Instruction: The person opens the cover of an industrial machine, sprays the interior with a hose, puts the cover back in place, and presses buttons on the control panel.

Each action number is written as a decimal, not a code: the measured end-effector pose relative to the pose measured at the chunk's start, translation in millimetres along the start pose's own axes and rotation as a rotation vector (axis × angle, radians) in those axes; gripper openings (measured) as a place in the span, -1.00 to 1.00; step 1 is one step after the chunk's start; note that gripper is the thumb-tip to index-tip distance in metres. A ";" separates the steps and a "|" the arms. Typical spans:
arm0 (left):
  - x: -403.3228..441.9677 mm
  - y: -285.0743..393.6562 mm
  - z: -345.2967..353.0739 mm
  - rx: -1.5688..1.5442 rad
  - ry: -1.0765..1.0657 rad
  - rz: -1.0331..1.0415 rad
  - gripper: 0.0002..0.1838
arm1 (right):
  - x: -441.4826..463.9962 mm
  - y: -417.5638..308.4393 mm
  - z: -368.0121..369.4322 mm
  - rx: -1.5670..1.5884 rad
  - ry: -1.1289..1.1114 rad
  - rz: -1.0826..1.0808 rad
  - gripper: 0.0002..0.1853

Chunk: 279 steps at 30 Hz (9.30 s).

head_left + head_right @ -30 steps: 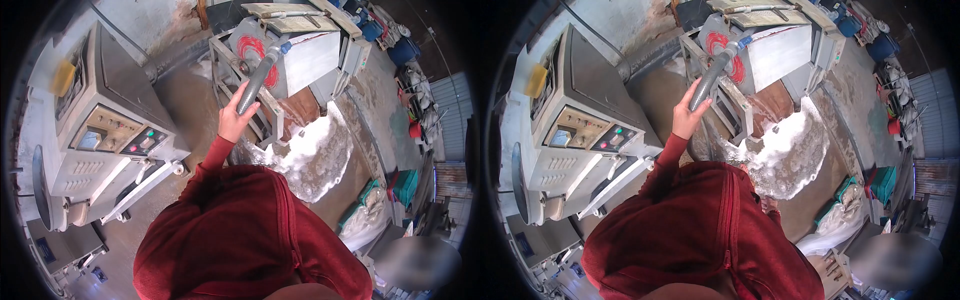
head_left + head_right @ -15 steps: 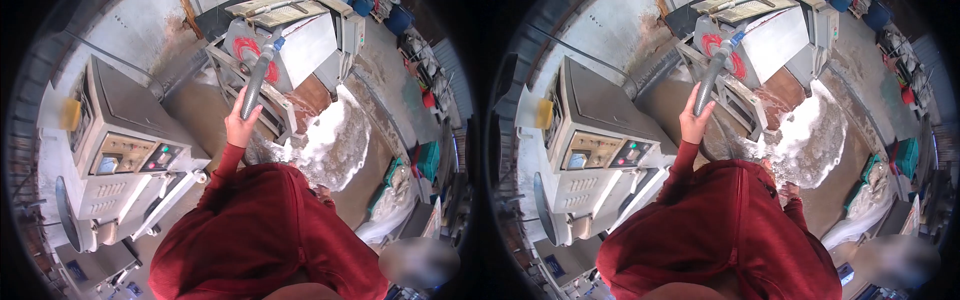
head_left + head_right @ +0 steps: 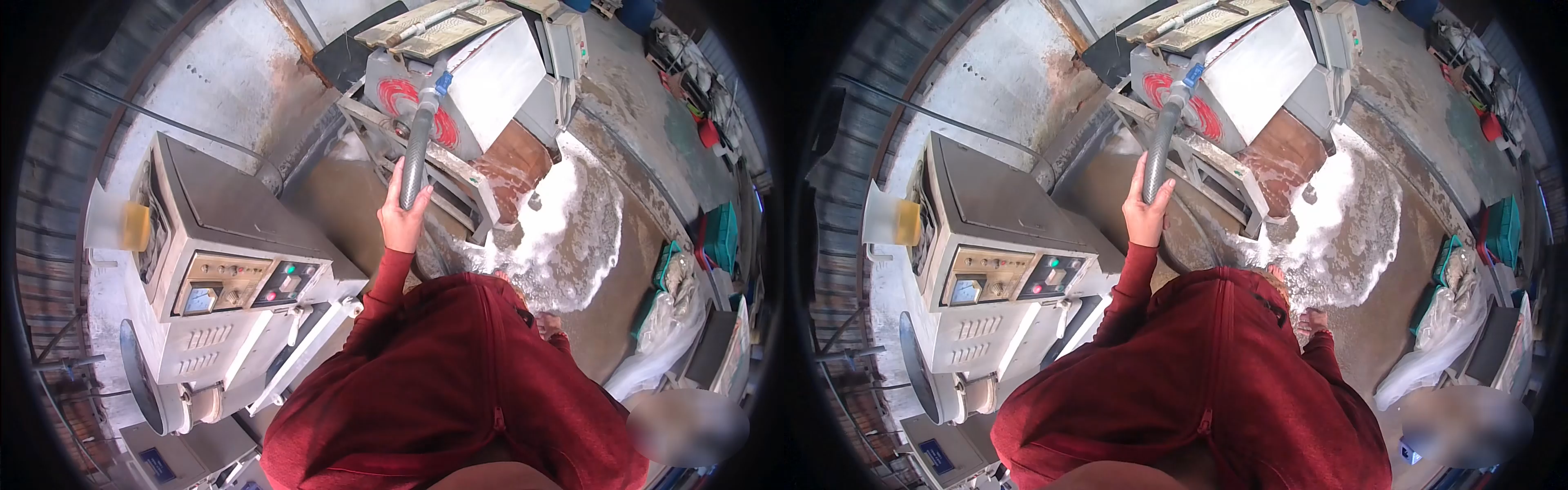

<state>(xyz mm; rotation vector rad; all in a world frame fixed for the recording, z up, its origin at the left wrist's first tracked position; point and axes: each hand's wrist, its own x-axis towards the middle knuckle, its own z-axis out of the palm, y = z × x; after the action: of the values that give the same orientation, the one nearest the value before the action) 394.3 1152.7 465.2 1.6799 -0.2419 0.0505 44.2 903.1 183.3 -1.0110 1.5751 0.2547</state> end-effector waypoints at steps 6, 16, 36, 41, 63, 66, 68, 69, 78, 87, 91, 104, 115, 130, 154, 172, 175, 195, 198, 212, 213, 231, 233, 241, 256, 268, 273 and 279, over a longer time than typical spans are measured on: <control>-0.6 3.0 1.8 0.005 -0.002 0.010 -0.37 | -4.8 -14.0 -0.4 -0.014 -0.032 -0.030 -0.74; 7.8 1.1 8.6 -0.044 -0.015 -0.025 -0.37 | 7.6 -31.0 -7.6 -0.117 -0.100 -0.056 -0.62; 11.6 1.7 19.7 -0.048 0.026 0.166 -0.39 | 24.8 -6.8 -10.8 -0.084 -0.068 -0.074 -0.61; 23.4 -20.1 23.0 -0.051 -0.027 0.120 -0.38 | 52.1 17.4 -20.9 -0.007 -0.119 -0.086 -0.70; 34.7 16.8 37.6 0.097 -0.347 -0.250 -0.54 | -11.5 81.3 1.2 0.161 0.102 0.087 -0.73; 34.8 9.7 40.2 0.073 -0.350 -0.259 -0.56 | 12.3 99.4 -3.1 0.025 0.009 0.173 -0.74; 34.7 10.9 43.4 0.076 -0.343 -0.255 -0.55 | 61.3 130.3 -2.8 -0.443 0.031 -0.128 -0.75; 31.6 17.5 45.9 0.096 -0.338 -0.272 -0.54 | 77.4 132.6 -5.7 -0.407 0.044 -0.134 -0.74; 26.9 29.4 61.2 0.104 -0.303 -0.348 -0.50 | 60.6 -61.4 -16.3 -0.999 0.258 -0.615 -0.78; 21.4 33.8 72.8 0.153 -0.177 -0.395 -0.36 | 46.2 -179.0 31.8 -0.300 0.207 -0.466 -0.73; 22.1 35.1 72.3 0.136 -0.191 -0.385 -0.33 | 37.2 -160.5 22.5 -0.279 0.240 -0.454 -0.71; 21.3 40.6 74.5 0.194 -0.208 -0.374 -0.49 | 88.0 -10.0 -41.8 -0.427 0.373 -0.147 -0.77; 22.7 33.1 76.7 0.099 -0.214 -0.364 -0.57 | 87.0 -67.9 -24.1 -0.314 0.298 -0.383 -0.71; 18.3 50.0 79.1 0.297 -0.124 -0.342 -0.61 | 91.9 -117.8 -40.0 -0.225 -0.204 -0.045 -0.61; 18.5 37.3 83.5 0.129 -0.203 -0.347 -0.49 | 91.2 -94.9 -44.9 -0.355 0.201 -0.169 -0.74; 18.4 36.4 82.3 0.123 -0.203 -0.352 -0.54 | 82.4 -125.1 -17.9 -0.259 0.123 -0.219 -0.75; 17.9 37.3 83.3 0.126 -0.205 -0.341 -0.55 | 75.3 -127.0 -22.1 -0.275 0.149 -0.190 -0.76; 15.1 41.3 91.0 0.119 -0.137 -0.362 -0.56 | 112.8 -135.2 -20.3 -0.450 0.016 -0.369 -0.77; 14.9 42.0 92.3 0.124 -0.136 -0.361 -0.57 | 113.3 -137.8 -18.8 -0.435 -0.006 -0.381 -0.77; 18.6 40.8 85.0 0.237 -0.038 -0.358 -0.66 | 118.2 -121.1 -40.7 -0.167 -0.298 -0.063 -0.66; 22.2 36.5 84.2 0.196 -0.047 -0.334 -0.69 | 124.9 -121.5 -35.6 -0.270 -0.222 -0.050 -0.65; 17.3 44.9 93.5 0.302 -0.075 -0.338 -0.66 | 114.7 -167.8 -7.9 -0.182 -0.323 -0.120 -0.64; 17.1 47.2 96.0 0.305 -0.072 -0.349 -0.67 | 111.4 -163.7 -8.6 -0.185 -0.338 -0.129 -0.66; 16.7 40.4 101.6 0.210 -0.090 -0.342 -0.72 | 177.5 -119.7 -12.4 -0.191 -0.270 -0.004 -0.57; 14.2 60.3 128.0 0.168 -0.038 -0.512 -0.74 | 176.1 -121.6 -30.7 -0.504 -0.202 -0.425 -0.64; 25.4 10.6 94.9 0.296 -0.097 -0.413 -0.16 | 125.0 -161.2 -36.8 -0.533 0.291 -0.488 -0.75; 26.0 5.5 92.9 0.384 -0.026 -0.400 -0.27 | 117.8 -125.1 -52.4 -0.482 0.411 -0.436 -0.79; 17.0 25.0 89.2 0.399 -0.123 -0.361 -0.29 | 53.5 -86.8 -74.1 -0.512 0.467 -0.359 -0.78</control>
<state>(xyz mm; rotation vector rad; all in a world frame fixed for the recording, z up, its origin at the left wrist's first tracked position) 396.5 1059.9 481.4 2.1038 -0.0150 -0.2932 57.9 777.9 188.5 -1.8338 1.7390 0.1816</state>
